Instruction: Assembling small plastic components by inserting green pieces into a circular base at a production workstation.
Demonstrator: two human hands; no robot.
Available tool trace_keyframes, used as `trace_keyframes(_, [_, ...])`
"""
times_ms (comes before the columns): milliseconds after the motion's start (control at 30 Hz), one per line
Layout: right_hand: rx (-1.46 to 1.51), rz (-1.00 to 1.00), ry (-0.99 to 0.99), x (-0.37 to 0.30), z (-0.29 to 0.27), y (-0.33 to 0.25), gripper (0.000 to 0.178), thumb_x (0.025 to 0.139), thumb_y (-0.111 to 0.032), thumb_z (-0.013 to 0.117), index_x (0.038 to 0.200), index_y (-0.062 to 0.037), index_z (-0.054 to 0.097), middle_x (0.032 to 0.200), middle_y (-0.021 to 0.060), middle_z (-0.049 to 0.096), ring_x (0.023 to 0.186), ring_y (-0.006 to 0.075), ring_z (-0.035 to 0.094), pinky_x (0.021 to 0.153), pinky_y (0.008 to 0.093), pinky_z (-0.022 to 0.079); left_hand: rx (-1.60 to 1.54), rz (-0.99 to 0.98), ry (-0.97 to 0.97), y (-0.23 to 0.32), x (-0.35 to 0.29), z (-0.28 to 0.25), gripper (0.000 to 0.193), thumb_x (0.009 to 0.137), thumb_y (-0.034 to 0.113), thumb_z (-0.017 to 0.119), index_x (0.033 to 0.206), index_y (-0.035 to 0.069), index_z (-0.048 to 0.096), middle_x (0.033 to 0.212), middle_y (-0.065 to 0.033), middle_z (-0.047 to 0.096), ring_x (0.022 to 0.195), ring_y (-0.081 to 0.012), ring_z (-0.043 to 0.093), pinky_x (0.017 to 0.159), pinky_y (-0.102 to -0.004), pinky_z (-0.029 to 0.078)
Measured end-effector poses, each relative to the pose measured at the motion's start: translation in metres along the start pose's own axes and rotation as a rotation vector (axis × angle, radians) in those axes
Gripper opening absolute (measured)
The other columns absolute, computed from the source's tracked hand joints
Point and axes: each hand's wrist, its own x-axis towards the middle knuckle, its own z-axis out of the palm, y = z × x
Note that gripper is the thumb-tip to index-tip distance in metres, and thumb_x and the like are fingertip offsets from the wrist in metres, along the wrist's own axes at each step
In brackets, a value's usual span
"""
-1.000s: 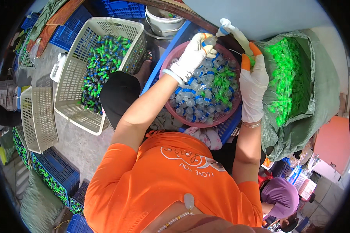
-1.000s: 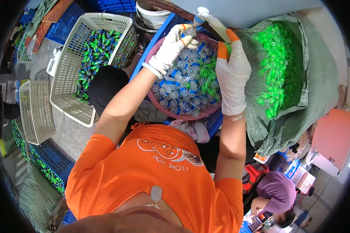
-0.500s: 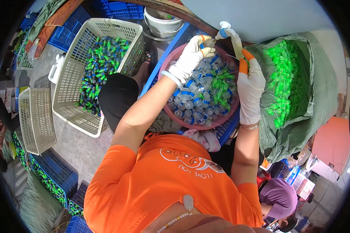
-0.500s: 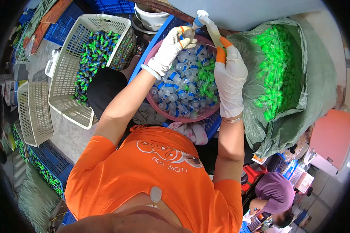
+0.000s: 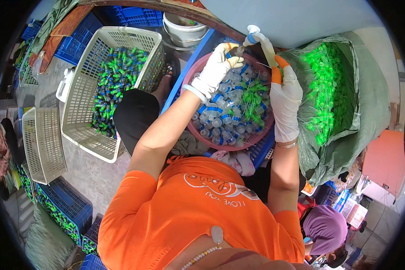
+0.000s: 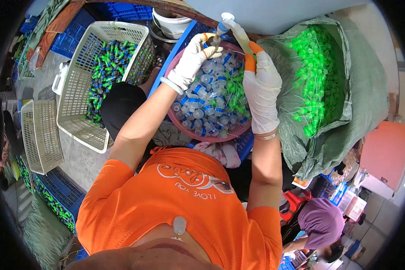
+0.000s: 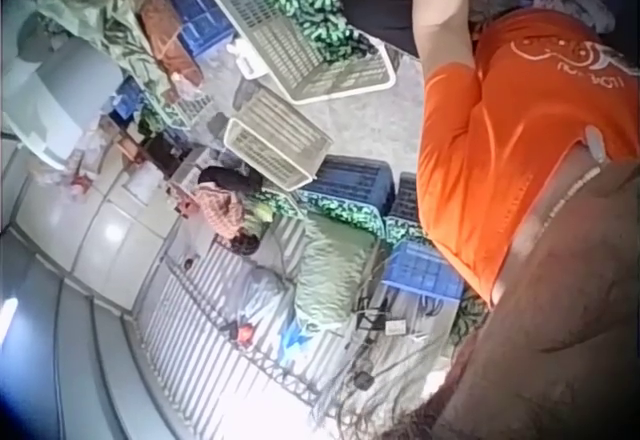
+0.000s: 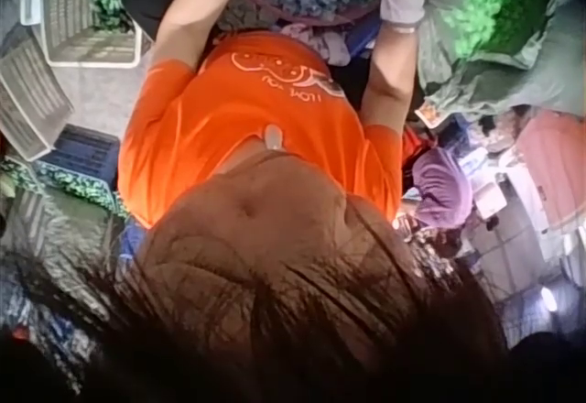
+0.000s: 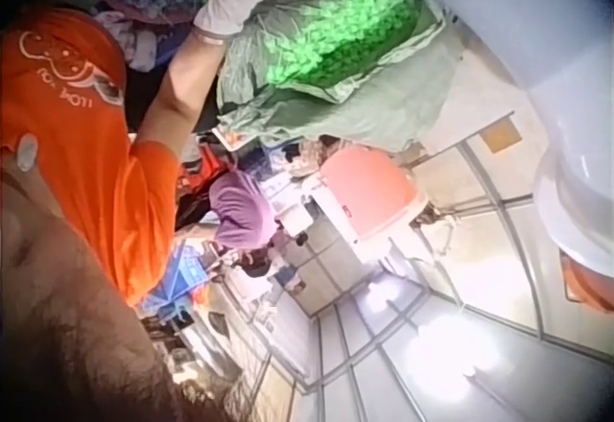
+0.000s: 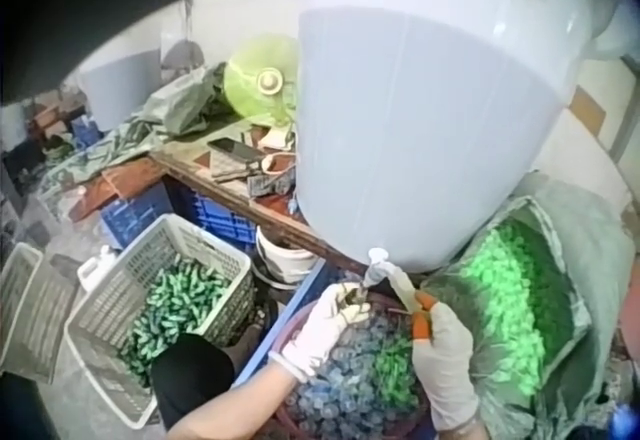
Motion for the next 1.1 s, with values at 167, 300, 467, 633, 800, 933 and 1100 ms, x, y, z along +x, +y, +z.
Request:
trace_keyframes(167, [0.08, 0.002, 0.03, -0.011, -0.003, -0.012, 0.037, 0.09, -0.01, 0.066, 0.126, -0.0089, 0.058, 0.086, 0.0114, 0.068, 0.067, 0.0223, 0.062, 0.062, 0.032, 0.05, 0.126, -0.045, 0.004, -0.009, -0.011, -0.011, 0.038, 0.095, 0.007, 0.059, 0.131, 0.001, 0.047, 0.121, -0.0088, 0.057, 0.107, -0.0185, 0.062, 0.092, -0.0318, 0.053])
trace_keyframes(300, [0.083, -0.012, -0.038, -0.025, 0.006, -0.011, 0.034, 0.086, -0.009, 0.069, 0.119, -0.0095, 0.059, 0.079, 0.0128, 0.068, 0.064, 0.0299, 0.065, 0.058, 0.0374, 0.051, 0.183, -0.038, -0.169, -0.01, -0.037, -0.013, 0.038, 0.095, 0.007, 0.06, 0.131, 0.002, 0.047, 0.121, -0.0078, 0.057, 0.102, -0.017, 0.062, 0.089, -0.0292, 0.052])
trace_keyframes(467, [0.162, 0.006, -0.188, -0.049, 0.022, 0.003, 0.022, 0.087, -0.009, 0.068, 0.106, -0.0065, 0.058, 0.077, 0.0111, 0.066, 0.062, 0.0259, 0.064, 0.056, 0.036, 0.049, 0.081, -0.233, -0.297, 0.031, -0.065, 0.017, 0.038, 0.093, 0.003, 0.06, 0.129, 0.001, 0.047, 0.114, -0.0072, 0.057, 0.096, -0.0165, 0.061, 0.085, -0.0303, 0.05])
trace_keyframes(633, [0.661, 0.596, -0.422, -0.055, 0.024, 0.013, 0.015, 0.09, -0.011, 0.066, 0.101, -0.0062, 0.057, 0.078, 0.0067, 0.065, 0.062, 0.0162, 0.062, 0.055, 0.0309, 0.048, 0.6, 0.072, -0.21, 0.021, -0.084, 0.04, 0.035, 0.091, 0.0, 0.061, 0.124, -0.002, 0.047, 0.105, -0.0114, 0.056, 0.094, -0.02, 0.061, 0.085, -0.0312, 0.049])
trace_keyframes(800, [1.022, 0.908, -0.448, -0.077, 0.019, 0.011, 0.012, 0.094, -0.014, 0.062, 0.102, -0.006, 0.057, 0.074, 0.0023, 0.059, 0.063, 0.0104, 0.057, 0.055, 0.0277, 0.046, 0.695, 0.208, -0.219, 0.012, -0.097, 0.031, 0.033, 0.09, 0.0, 0.061, 0.12, -0.003, 0.047, 0.106, -0.0163, 0.055, 0.098, -0.0259, 0.061, 0.087, -0.0317, 0.049])
trace_keyframes(933, [0.725, 0.543, -0.449, -0.099, 0.018, 0.005, 0.015, 0.096, -0.017, 0.058, 0.103, -0.0036, 0.058, 0.077, 0.0051, 0.062, 0.068, 0.0147, 0.062, 0.059, 0.0313, 0.048, 0.78, 0.237, -0.359, 0.016, -0.11, 0.016, 0.034, 0.09, -0.001, 0.06, 0.121, -0.002, 0.048, 0.107, -0.0148, 0.055, 0.099, -0.0276, 0.06, 0.088, -0.0326, 0.048])
trace_keyframes(1100, [0.186, 0.271, -0.528, -0.116, 0.012, 0.003, 0.02, 0.091, -0.017, 0.063, 0.104, -0.0019, 0.062, 0.091, 0.0137, 0.067, 0.081, 0.0279, 0.067, 0.068, 0.0378, 0.05, 0.834, 0.126, -0.321, 0.017, -0.135, 0.008, 0.035, 0.09, 0.0, 0.061, 0.122, -0.002, 0.048, 0.107, -0.014, 0.054, 0.097, -0.0277, 0.058, 0.088, -0.032, 0.047])
